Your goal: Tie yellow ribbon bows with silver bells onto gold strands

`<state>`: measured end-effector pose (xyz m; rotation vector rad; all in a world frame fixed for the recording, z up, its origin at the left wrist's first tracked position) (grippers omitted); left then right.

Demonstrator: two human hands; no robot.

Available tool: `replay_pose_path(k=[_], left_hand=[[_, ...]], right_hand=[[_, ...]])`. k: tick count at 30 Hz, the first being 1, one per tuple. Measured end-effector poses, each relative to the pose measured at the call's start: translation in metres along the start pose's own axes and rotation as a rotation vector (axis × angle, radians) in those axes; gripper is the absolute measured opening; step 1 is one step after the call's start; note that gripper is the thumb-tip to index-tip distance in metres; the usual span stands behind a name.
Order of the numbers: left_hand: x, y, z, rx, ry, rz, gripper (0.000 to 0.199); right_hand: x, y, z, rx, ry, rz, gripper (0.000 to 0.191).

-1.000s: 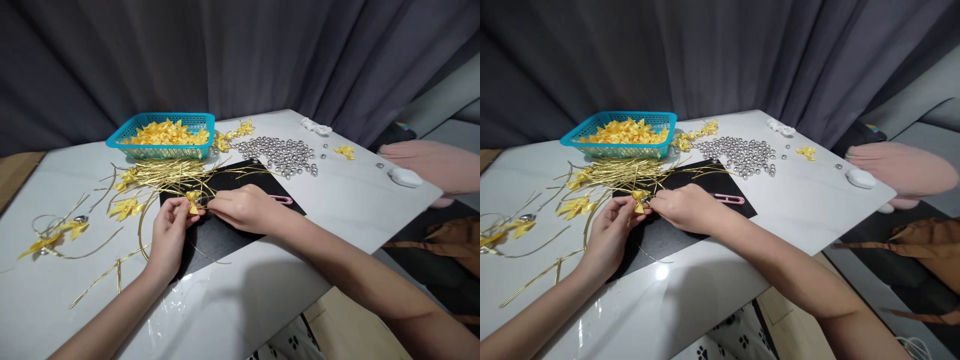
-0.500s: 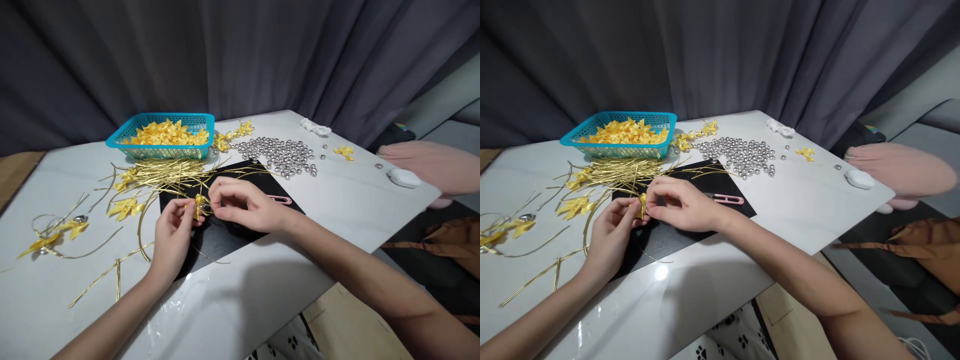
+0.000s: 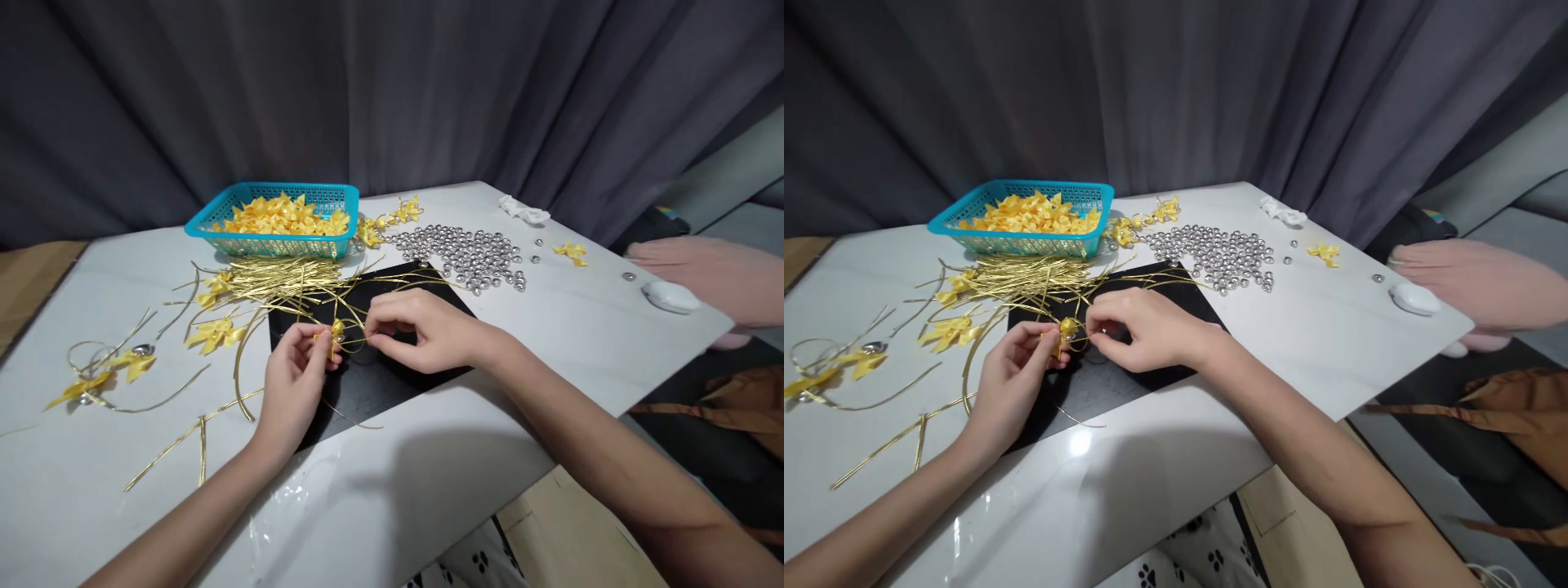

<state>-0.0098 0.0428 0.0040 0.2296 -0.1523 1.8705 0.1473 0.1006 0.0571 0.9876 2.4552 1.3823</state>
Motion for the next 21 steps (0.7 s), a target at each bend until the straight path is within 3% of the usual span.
replay_pose_path(k=[8, 12, 16, 21], left_hand=[[-0.0077, -0.0047, 0.0065, 0.144, -0.104, -0.150, 0.014], [-0.0061, -0.0038, 0.0039, 0.113, -0.060, -0.126, 0.016], [-0.0066, -0.0046, 0.0033, 0.156, -0.077, -0.190, 0.014], [-0.0101, -0.0090, 0.0102, 0.273, -0.175, -0.318, 0.010]], right_hand=[[-0.0063, 0.0049, -0.0096, -0.010, 0.053, 0.081, 0.009], [-0.0057, 0.0092, -0.0092, 0.000, 0.033, 0.017, 0.010], [-0.0036, 0.0081, -0.0088, 0.146, 0.052, 0.001, 0.010], [-0.0026, 0.0050, -0.0032, 0.239, -0.065, 0.007, 0.009]])
Point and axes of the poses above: each hand's wrist, its own x-axis towards the middle knuckle, its own y-axis out of the back of the hand, z = x × y, the point moved 3 cm from there along x, towards the middle knuckle, and after that the axes turned 13 degrees about -y, right-handed, at the moved point
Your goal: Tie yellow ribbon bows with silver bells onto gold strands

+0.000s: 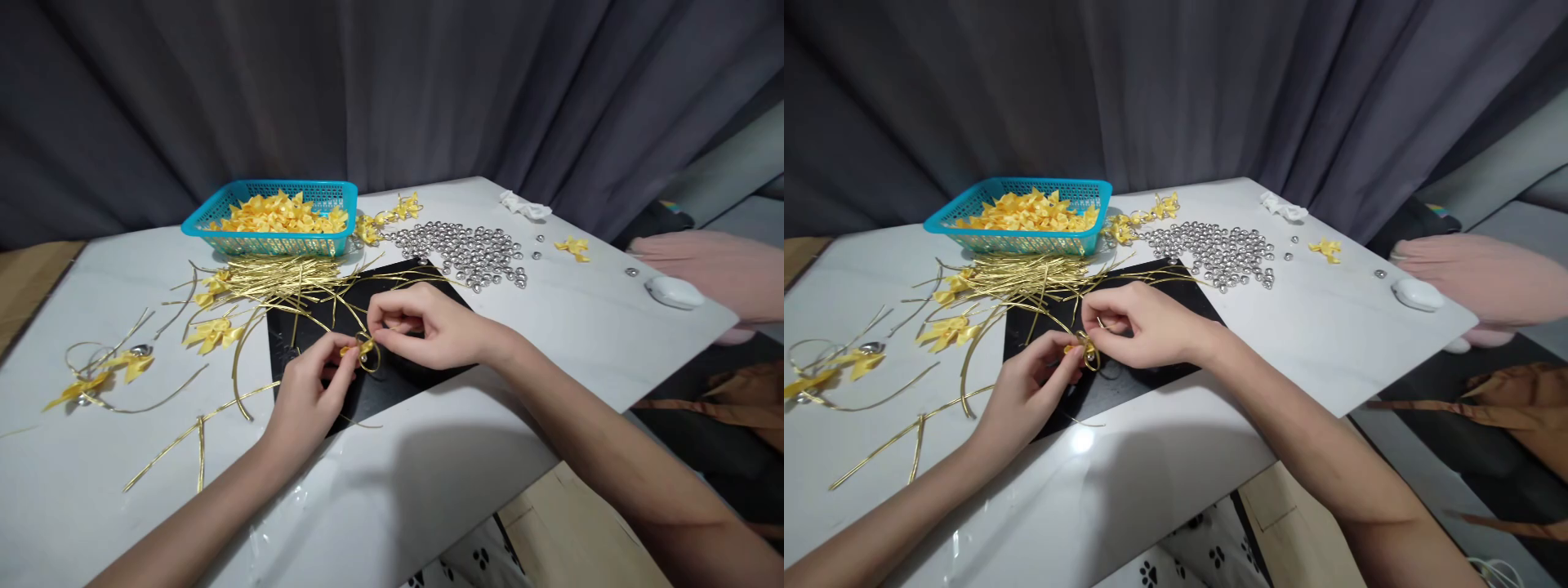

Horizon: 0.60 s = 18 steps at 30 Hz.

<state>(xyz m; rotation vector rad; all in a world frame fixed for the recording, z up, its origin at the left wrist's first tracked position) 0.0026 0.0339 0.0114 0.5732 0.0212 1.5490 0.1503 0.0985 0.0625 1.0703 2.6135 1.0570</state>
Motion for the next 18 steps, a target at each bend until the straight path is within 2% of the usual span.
replay_pose_path(k=[3, 6, 8, 11, 14, 18], left_hand=[[0.001, -0.002, 0.003, 0.005, -0.020, -0.051, 0.010], [0.002, -0.004, 0.004, -0.019, -0.024, -0.099, 0.012], [0.001, -0.005, 0.003, -0.025, -0.047, -0.155, 0.013], [0.001, -0.006, 0.001, -0.043, -0.039, -0.192, 0.015], [0.000, -0.006, -0.003, -0.103, 0.049, -0.153, 0.016], [0.000, -0.006, -0.005, -0.193, 0.135, -0.123, 0.016]], right_hand=[[0.000, 0.002, 0.000, 0.035, -0.053, -0.082, 0.010], [-0.001, 0.003, -0.005, 0.105, -0.034, -0.197, 0.010], [0.000, 0.003, -0.006, 0.099, -0.013, -0.213, 0.011], [0.003, 0.002, 0.003, 0.048, -0.045, -0.132, 0.010], [0.007, -0.001, 0.016, -0.009, -0.086, -0.058, 0.009], [0.011, -0.005, 0.024, 0.050, -0.098, -0.035, 0.012]])
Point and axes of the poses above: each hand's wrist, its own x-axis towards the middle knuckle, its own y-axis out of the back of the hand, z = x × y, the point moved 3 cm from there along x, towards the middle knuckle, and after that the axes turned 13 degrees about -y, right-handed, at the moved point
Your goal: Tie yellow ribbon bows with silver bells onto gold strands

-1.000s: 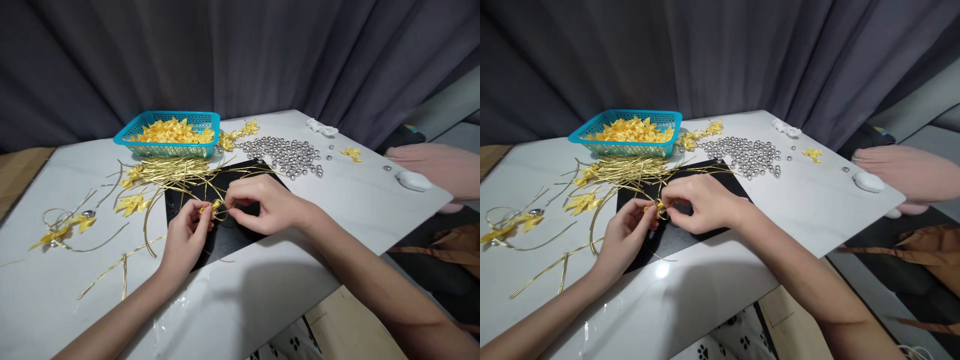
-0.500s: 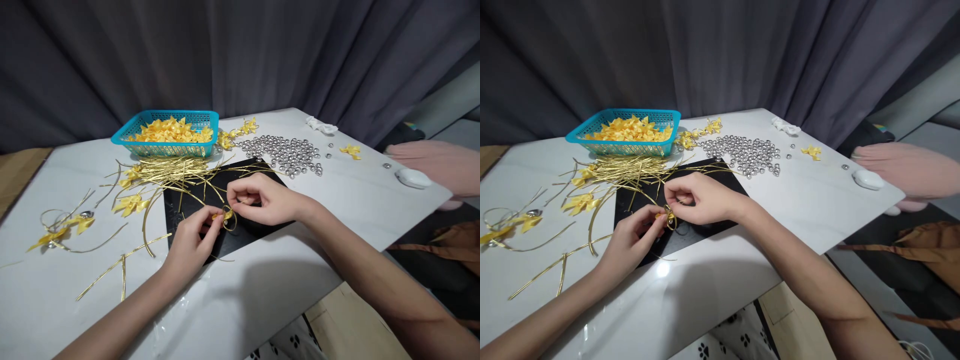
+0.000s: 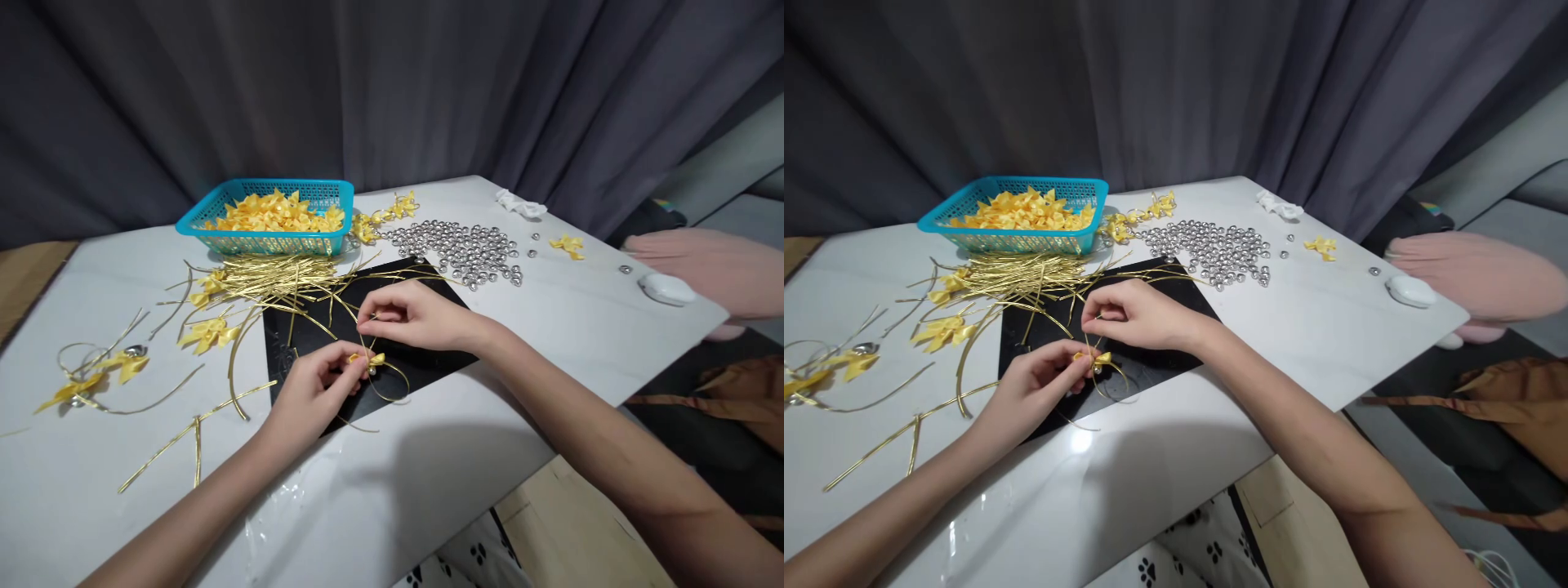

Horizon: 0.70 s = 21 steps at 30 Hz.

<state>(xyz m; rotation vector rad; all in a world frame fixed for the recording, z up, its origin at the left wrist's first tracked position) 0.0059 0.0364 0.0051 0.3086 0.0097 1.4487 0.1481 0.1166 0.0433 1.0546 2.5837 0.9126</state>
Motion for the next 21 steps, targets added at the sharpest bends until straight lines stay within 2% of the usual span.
replay_pose_path(k=[3, 10, 14, 17, 21], left_hand=[[0.0015, 0.0003, 0.0020, -0.100, 0.039, 0.052, 0.017], [0.0042, 0.0042, -0.0014, -0.235, 0.090, 0.153, 0.026], [0.0049, 0.0072, -0.0061, -0.286, 0.114, 0.197, 0.028], [0.0049, 0.0072, -0.0062, -0.314, 0.133, 0.181, 0.028], [0.0056, 0.0070, -0.0042, -0.346, 0.148, 0.188, 0.028]], right_hand=[[0.0018, -0.0024, 0.0035, 0.045, -0.044, 0.049, 0.014], [0.0066, -0.0088, 0.0103, 0.139, -0.201, 0.053, 0.010], [0.0062, -0.0043, 0.0073, 0.152, -0.182, 0.104, 0.010], [0.0047, -0.0015, 0.0051, 0.113, -0.153, 0.132, 0.010], [0.0023, -0.0024, 0.0038, 0.023, -0.135, 0.109, 0.010]])
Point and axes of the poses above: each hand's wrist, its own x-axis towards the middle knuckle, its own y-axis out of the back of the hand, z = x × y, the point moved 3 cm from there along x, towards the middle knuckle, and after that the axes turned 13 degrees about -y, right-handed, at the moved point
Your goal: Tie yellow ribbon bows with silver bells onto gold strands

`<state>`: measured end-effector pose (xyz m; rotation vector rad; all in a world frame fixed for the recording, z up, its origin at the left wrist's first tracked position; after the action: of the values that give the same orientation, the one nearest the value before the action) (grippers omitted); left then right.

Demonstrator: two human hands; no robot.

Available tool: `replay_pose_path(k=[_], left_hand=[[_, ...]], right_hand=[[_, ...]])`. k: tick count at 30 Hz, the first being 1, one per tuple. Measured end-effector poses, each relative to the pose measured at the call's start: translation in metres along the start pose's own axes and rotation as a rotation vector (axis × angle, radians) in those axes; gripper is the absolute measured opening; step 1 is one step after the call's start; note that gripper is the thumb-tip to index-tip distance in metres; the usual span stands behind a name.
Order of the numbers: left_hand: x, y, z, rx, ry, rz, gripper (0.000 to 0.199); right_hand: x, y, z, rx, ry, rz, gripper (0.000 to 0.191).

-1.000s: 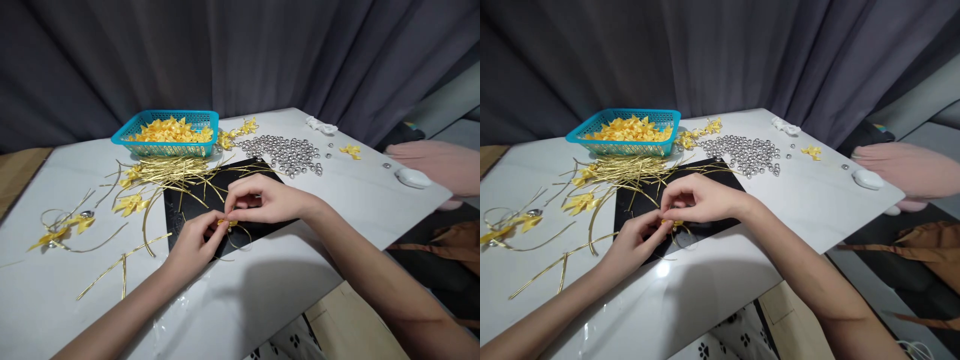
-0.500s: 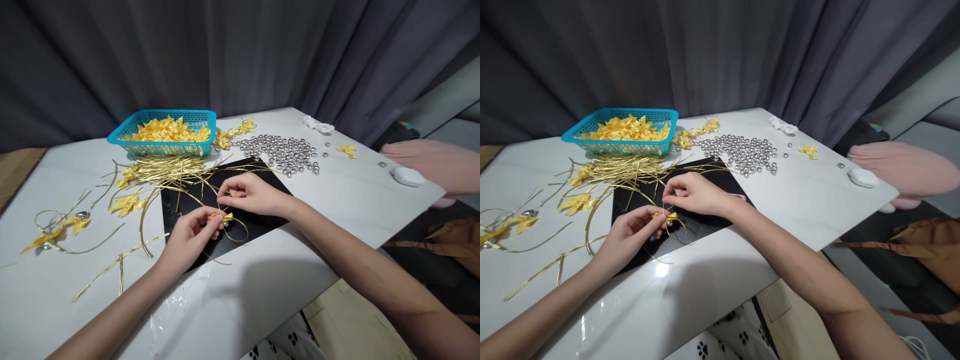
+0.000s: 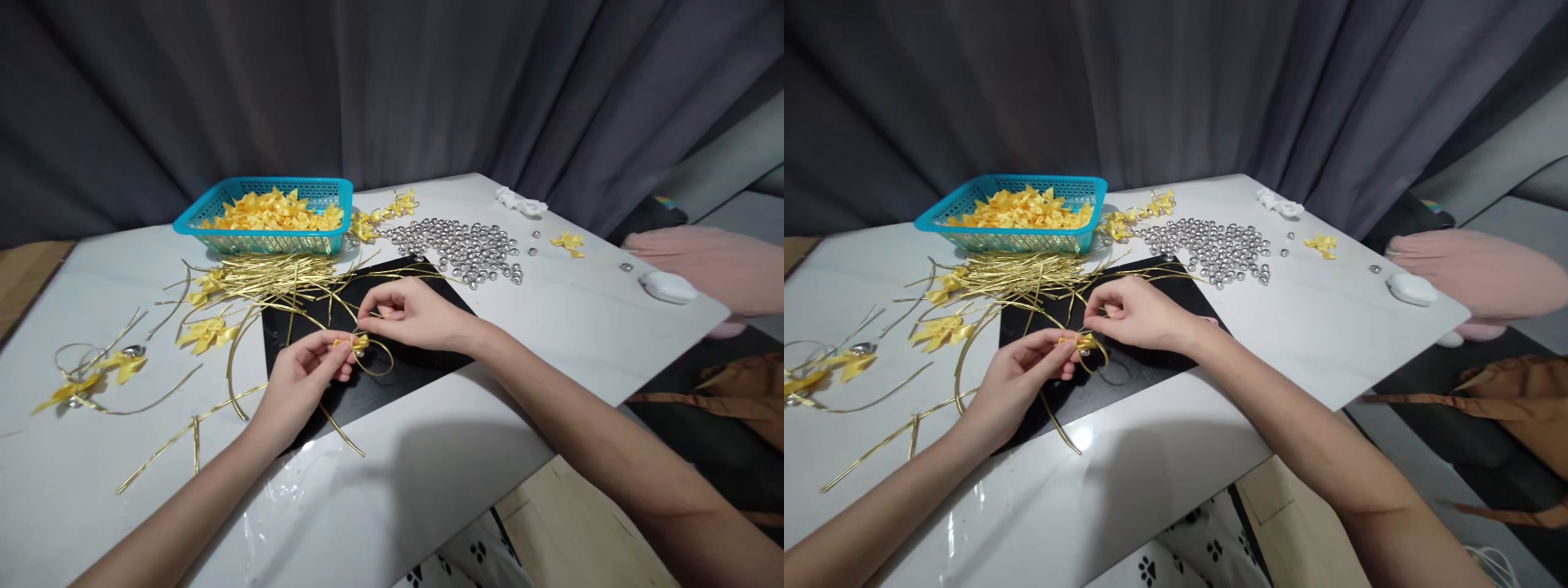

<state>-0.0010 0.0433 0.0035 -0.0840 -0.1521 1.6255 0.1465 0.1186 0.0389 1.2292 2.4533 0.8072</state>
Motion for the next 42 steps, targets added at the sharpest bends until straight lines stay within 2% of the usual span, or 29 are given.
replay_pose_path(k=[4, 9, 11, 18, 27, 34, 42], left_hand=[[0.002, 0.003, -0.002, -0.058, 0.020, 0.051, 0.026], [0.003, 0.008, -0.005, -0.090, 0.033, 0.083, 0.026], [0.002, 0.008, -0.005, -0.090, 0.037, 0.089, 0.026], [0.004, 0.008, -0.003, -0.139, 0.036, 0.164, 0.029], [0.002, 0.009, -0.003, -0.131, 0.031, 0.186, 0.032], [0.002, 0.008, -0.003, -0.102, -0.008, 0.187, 0.028], [0.000, 0.004, 0.000, 0.000, -0.018, 0.173, 0.031]], right_hand=[[-0.004, 0.002, -0.004, -0.045, 0.067, 0.029, 0.011], [-0.009, 0.005, -0.015, -0.105, 0.259, 0.080, 0.012], [-0.011, 0.003, -0.018, -0.085, 0.289, 0.073, 0.013], [-0.010, -0.002, -0.017, -0.110, 0.205, -0.037, 0.016], [-0.014, -0.003, -0.019, -0.205, 0.234, -0.194, 0.014], [-0.014, -0.001, -0.017, -0.263, 0.214, -0.262, 0.016], [-0.015, 0.003, -0.022, -0.275, 0.245, -0.271, 0.013]])
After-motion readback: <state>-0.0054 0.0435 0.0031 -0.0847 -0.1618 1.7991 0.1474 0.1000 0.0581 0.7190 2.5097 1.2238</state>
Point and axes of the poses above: each hand's wrist, its own x-axis towards the middle knuckle, its own y-axis out of the back of the hand, z = x × y, the point moved 3 cm from there along x, towards the middle knuckle, and after that the axes turned 13 degrees about -y, right-handed, at the moved point
